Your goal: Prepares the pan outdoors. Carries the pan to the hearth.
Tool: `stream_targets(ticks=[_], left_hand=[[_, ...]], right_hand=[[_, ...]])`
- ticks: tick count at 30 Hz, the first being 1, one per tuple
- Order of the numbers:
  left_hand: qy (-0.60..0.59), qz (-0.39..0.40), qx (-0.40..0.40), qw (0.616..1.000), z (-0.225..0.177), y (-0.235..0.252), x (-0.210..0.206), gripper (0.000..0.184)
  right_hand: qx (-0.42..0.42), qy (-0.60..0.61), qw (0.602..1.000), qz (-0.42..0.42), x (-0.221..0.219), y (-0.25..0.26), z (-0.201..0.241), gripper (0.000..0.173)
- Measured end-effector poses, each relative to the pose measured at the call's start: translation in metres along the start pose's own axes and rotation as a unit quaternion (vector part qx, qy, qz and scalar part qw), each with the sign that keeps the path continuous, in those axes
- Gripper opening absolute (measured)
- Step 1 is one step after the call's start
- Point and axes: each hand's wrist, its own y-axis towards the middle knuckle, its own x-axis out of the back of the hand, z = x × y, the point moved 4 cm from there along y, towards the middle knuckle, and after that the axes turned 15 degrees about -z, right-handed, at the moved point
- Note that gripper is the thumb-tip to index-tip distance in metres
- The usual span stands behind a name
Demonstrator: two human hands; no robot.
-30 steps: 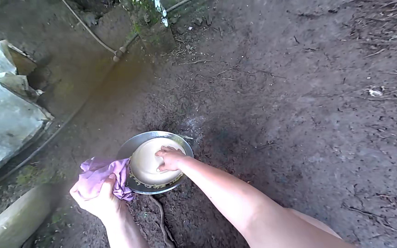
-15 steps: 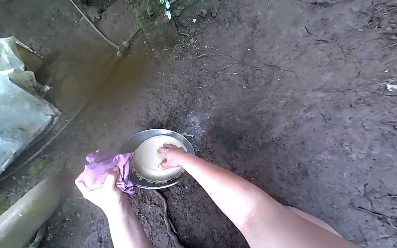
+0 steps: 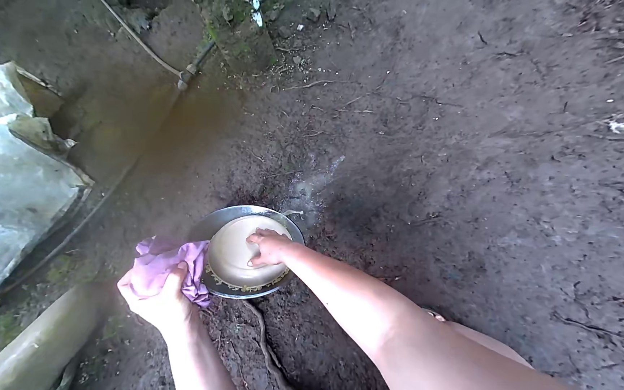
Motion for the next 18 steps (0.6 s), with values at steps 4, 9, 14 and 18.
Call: stream_targets(ticks=[4, 9, 14, 18], left_hand=[[0.000, 0.010, -0.002, 1.000, 0.008, 0.003, 0.000, 0.065], [0.005, 0.021, 0.000, 1.000, 0.007, 0.003, -0.004, 0.065], [0.012, 0.025, 0.001, 1.000, 0.008, 0.006, -0.007, 0.066], [0.014, 0.031, -0.005, 0.999, 0.006, 0.005, -0.009, 0.066]], right_hand=[[-0.002, 0.005, 1.000, -0.001, -0.001, 0.001, -0.002, 0.069], [-0.006, 0.011, 1.000, -0.006, 0.000, 0.002, -0.005, 0.070], [-0.005, 0.026, 1.000, -0.008, 0.000, 0.003, -0.006, 0.070], [-0.003, 0.036, 0.999, -0.005, 0.001, 0.003, -0.006, 0.070]])
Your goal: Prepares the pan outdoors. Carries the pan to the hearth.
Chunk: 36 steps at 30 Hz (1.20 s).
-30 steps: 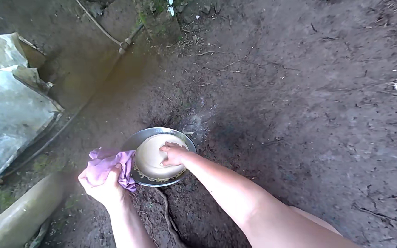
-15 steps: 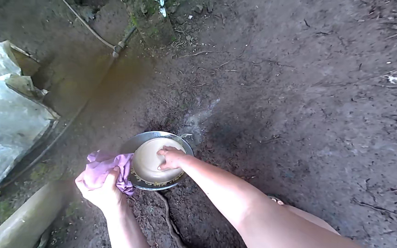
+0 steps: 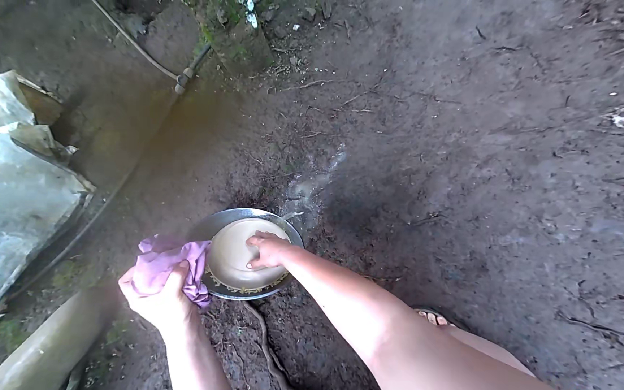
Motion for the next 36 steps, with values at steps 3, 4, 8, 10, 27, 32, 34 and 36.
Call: stream_targets(ticks=[3, 4, 8, 10, 27, 32, 34, 36], left_hand=[[-0.003, 0.003, -0.005, 1.000, -0.003, -0.001, -0.002, 0.065], [-0.002, 0.004, -0.007, 1.000, -0.004, -0.001, -0.002, 0.065], [0.010, 0.010, -0.010, 1.000, -0.005, 0.002, -0.003, 0.066], [0.013, 0.012, -0.009, 1.000, -0.006, 0.003, -0.003, 0.066], [0.013, 0.025, -0.030, 0.999, -0.008, 0.009, -0.010, 0.065], [0.019, 0.029, -0.035, 0.999, -0.008, 0.011, -0.012, 0.063], [0.021, 0.032, -0.037, 0.999, -0.009, 0.012, -0.014, 0.065], [0.020, 0.035, -0.036, 0.999, -0.012, 0.012, -0.015, 0.065]], right_hand=[[-0.001, 0.005, 1.000, 0.002, 0.000, -0.001, 0.000, 0.070], [0.000, 0.006, 1.000, 0.002, 0.000, -0.001, 0.001, 0.071], [0.000, 0.014, 1.000, 0.004, 0.000, -0.001, 0.002, 0.071], [0.002, 0.022, 1.000, 0.003, 0.001, -0.001, 0.002, 0.070], [0.010, 0.025, 1.000, -0.010, 0.004, 0.000, 0.001, 0.070], [0.015, 0.021, 1.000, -0.009, 0.002, 0.003, -0.001, 0.071], [0.014, 0.024, 1.000, -0.010, 0.002, 0.003, 0.000, 0.071], [0.015, 0.028, 0.999, -0.009, 0.003, 0.003, 0.001, 0.072]])
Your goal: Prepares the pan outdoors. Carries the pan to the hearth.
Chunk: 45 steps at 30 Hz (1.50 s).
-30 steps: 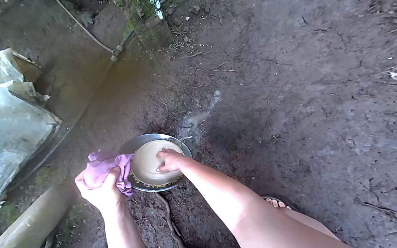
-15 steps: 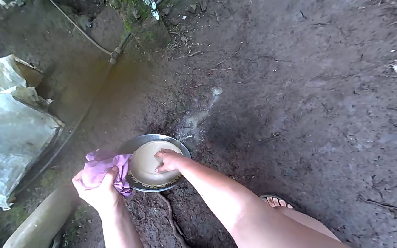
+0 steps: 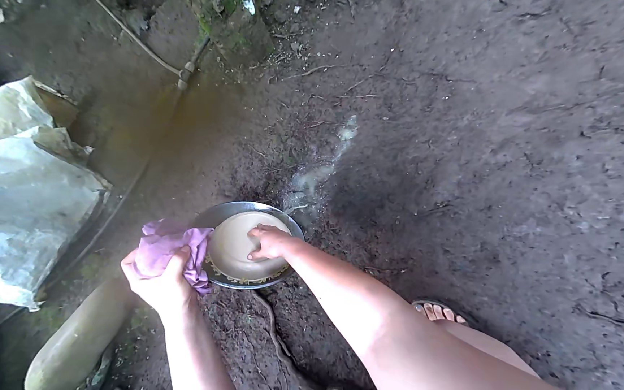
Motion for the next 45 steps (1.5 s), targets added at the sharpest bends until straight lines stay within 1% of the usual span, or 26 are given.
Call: stream_targets(ticks=[8, 16, 26, 36, 45], left_hand=[[0.011, 0.011, -0.002, 1.000, -0.009, 0.001, -0.005, 0.065], [0.011, 0.017, -0.004, 1.000, -0.004, 0.003, -0.004, 0.064], [0.023, 0.013, -0.003, 1.000, -0.008, 0.003, -0.009, 0.065], [0.033, 0.021, -0.001, 0.999, -0.005, 0.004, -0.012, 0.065], [0.040, 0.027, -0.007, 0.999, -0.004, 0.006, -0.013, 0.064]], right_hand=[[0.006, 0.012, 1.000, 0.007, 0.002, 0.000, 0.003, 0.072], [0.004, 0.012, 1.000, 0.009, 0.001, -0.001, 0.002, 0.071], [0.012, 0.011, 1.000, 0.006, 0.001, 0.000, 0.001, 0.071], [-0.009, 0.025, 1.000, 0.015, -0.003, 0.004, -0.004, 0.071], [-0.008, 0.031, 0.999, 0.014, -0.005, 0.006, -0.005, 0.071]])
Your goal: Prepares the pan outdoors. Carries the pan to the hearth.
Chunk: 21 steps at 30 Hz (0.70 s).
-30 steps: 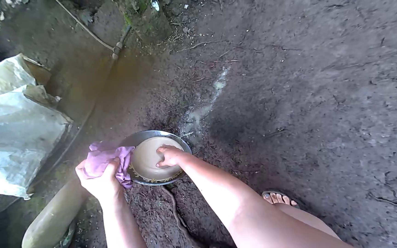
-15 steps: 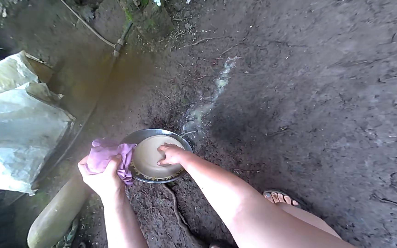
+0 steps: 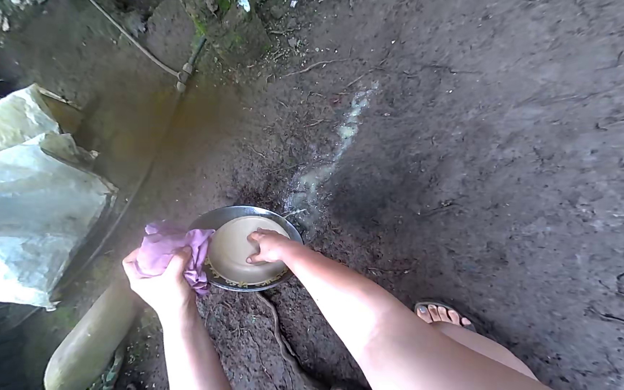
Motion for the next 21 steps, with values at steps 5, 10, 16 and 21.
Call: stream_targets(ticks=[5, 10, 16, 21], left_hand=[[-0.001, -0.004, 0.007, 1.000, -0.0040, -0.0017, -0.0019, 0.064], [-0.002, -0.001, 0.007, 1.000, -0.0043, -0.0024, -0.0028, 0.064], [-0.008, -0.002, 0.002, 1.000, -0.0009, -0.0026, -0.0020, 0.064], [0.001, -0.007, 0.002, 1.000, -0.0092, -0.0061, -0.0025, 0.065]], right_hand=[[0.000, -0.003, 1.000, -0.003, 0.0028, -0.0019, 0.0013, 0.072], [-0.001, -0.005, 1.000, 0.000, 0.0044, -0.0027, 0.0011, 0.073], [0.006, -0.008, 1.000, -0.001, 0.0048, -0.0044, 0.0008, 0.071], [0.009, -0.006, 1.000, 0.006, 0.0035, -0.0049, 0.0026, 0.071]])
